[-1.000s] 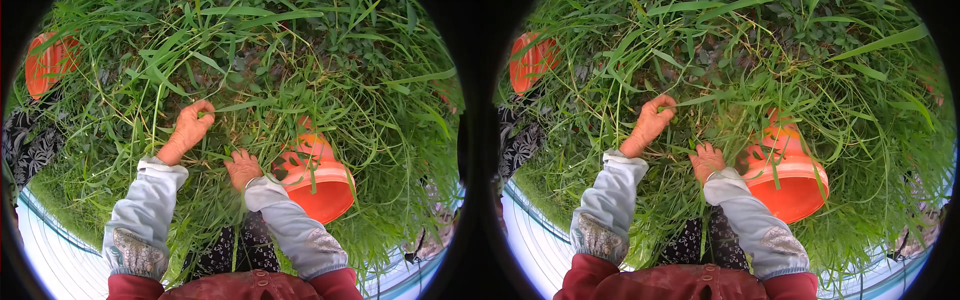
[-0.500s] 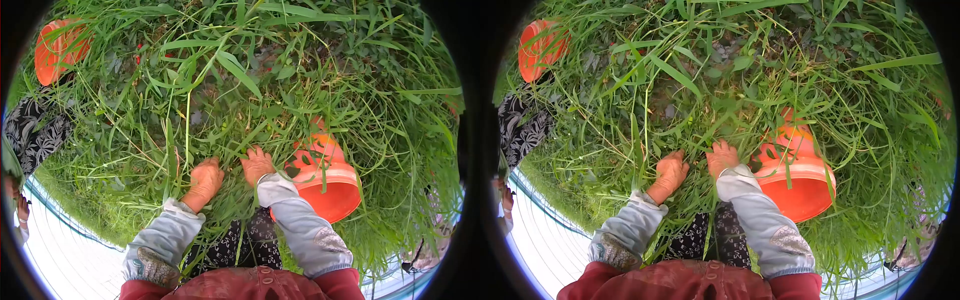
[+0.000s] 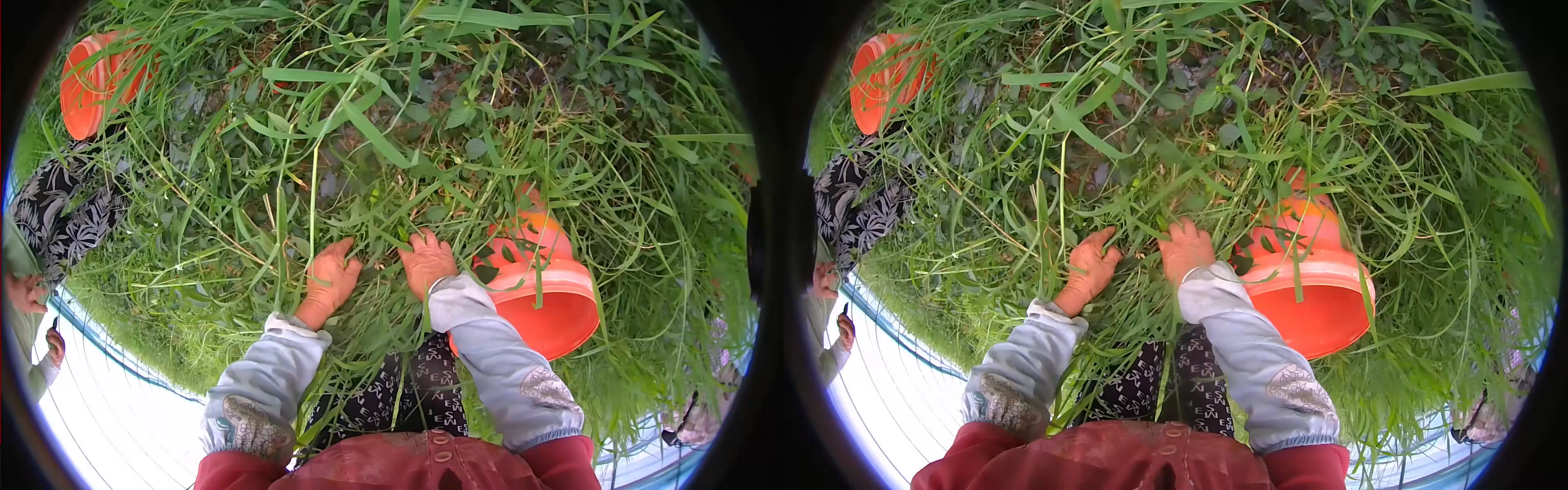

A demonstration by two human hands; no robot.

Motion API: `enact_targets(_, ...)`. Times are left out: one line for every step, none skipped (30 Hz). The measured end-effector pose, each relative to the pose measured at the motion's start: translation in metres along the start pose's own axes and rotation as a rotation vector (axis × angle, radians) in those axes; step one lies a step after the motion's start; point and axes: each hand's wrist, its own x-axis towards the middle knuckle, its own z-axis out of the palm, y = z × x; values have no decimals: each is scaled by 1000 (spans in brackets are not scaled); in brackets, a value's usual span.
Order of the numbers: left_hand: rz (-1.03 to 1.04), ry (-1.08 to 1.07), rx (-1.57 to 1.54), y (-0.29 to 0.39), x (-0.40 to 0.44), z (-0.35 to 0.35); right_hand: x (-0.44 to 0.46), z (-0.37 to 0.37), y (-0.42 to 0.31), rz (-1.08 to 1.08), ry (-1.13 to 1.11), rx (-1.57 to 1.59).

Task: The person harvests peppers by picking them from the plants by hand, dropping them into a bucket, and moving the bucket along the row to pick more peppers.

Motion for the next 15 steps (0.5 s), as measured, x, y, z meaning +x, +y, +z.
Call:
enact_targets(-46, -19, 0, 5, 7, -5, 1, 5, 4, 36, 14, -9)
enact_targets(12, 42, 44, 9, 13, -11, 5, 15, 5, 36, 51, 60)
enact_targets(62, 111, 92, 16, 17, -19, 7, 19, 5, 24, 91, 131)
enact_targets(80, 122, 233, 31, 23, -31, 7, 15, 5, 38, 107, 124)
enact_targets(153, 103, 389, 38, 32, -41, 6, 11, 4, 17, 81, 104)
enact_targets(225, 189, 400, 50, 41, -49, 4, 8, 3, -6, 52, 84)
enact_targets(293, 273, 410, 62, 51, -57, 4, 7, 2, 2, 56, 80)
enact_targets(302, 276, 406, 76, 62, -66, 4, 6, 2, 8, 26, 78)
enact_targets(331, 278, 376, 92, 73, -74, 5, 4, 1, 13, -2, 76)
enact_targets(359, 280, 348, 104, 85, -78, 6, 7, 2, 18, -4, 89)
enact_targets(365, 282, 346, 112, 99, -77, 6, 7, 2, 23, 1, 88)
enact_targets(462, 287, 213, 119, 113, -73, 5, 6, 2, 20, 9, 82)
enact_targets(556, 288, 79, 127, 124, -67, 4, 6, 1, 18, 16, 78)
enact_targets(564, 287, 78, 137, 133, -60, 5, 11, 1, 21, 46, 78)
enact_targets(411, 173, -40, 150, 142, -49, 6, 9, 1, 29, 52, 79)
